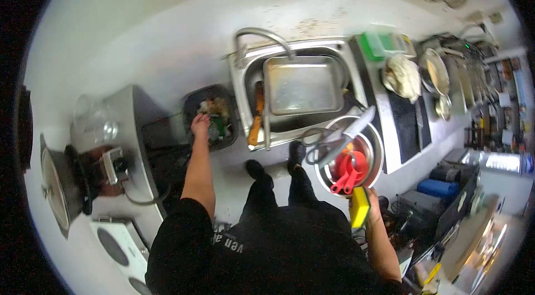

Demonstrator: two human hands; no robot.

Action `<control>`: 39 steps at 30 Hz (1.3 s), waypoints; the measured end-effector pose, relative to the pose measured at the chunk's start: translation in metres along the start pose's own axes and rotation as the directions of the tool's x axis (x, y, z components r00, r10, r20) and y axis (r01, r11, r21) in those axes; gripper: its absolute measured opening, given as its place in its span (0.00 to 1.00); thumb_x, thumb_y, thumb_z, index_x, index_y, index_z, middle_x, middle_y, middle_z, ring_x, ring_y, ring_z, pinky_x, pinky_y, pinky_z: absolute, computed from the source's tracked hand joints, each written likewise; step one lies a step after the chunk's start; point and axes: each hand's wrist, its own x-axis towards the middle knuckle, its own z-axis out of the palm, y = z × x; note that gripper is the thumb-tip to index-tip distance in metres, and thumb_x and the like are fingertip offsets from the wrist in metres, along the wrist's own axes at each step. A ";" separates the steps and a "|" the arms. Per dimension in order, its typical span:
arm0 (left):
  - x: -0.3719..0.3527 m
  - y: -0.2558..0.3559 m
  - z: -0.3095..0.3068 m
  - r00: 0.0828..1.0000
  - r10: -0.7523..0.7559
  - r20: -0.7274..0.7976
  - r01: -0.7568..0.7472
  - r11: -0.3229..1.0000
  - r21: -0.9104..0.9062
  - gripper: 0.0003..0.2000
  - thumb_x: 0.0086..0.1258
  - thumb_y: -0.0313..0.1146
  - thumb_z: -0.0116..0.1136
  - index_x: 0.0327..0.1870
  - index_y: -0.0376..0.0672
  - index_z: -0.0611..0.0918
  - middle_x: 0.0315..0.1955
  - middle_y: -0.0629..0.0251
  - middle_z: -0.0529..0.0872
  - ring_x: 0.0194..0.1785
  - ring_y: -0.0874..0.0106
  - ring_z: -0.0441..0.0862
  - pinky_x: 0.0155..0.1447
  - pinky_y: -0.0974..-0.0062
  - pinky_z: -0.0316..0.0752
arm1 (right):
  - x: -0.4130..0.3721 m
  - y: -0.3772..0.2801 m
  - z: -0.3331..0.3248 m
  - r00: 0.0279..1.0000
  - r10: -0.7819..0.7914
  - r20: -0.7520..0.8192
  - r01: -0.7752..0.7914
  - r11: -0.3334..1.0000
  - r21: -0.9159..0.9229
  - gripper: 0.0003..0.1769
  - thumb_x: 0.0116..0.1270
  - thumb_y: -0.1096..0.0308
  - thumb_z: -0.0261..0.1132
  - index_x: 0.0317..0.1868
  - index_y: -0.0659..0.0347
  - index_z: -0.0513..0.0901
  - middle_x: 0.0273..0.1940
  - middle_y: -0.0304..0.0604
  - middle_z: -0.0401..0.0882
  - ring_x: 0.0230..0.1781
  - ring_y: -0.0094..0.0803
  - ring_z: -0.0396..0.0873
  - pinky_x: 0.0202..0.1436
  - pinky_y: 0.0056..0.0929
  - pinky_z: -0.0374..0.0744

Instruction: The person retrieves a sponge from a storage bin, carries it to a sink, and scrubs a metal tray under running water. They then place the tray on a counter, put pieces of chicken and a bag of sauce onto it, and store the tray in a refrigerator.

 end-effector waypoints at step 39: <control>-0.035 0.047 0.271 0.232 0.527 0.818 -0.947 -0.069 0.314 0.22 0.59 0.28 0.46 0.57 0.39 0.78 0.58 0.54 0.78 0.63 0.58 0.73 0.71 0.64 0.62 | 0.197 -0.090 -0.078 0.947 -0.106 0.303 0.231 0.881 -0.413 0.19 0.68 0.65 0.57 0.54 0.70 0.76 0.41 0.49 0.82 0.38 0.34 0.81 0.42 0.32 0.79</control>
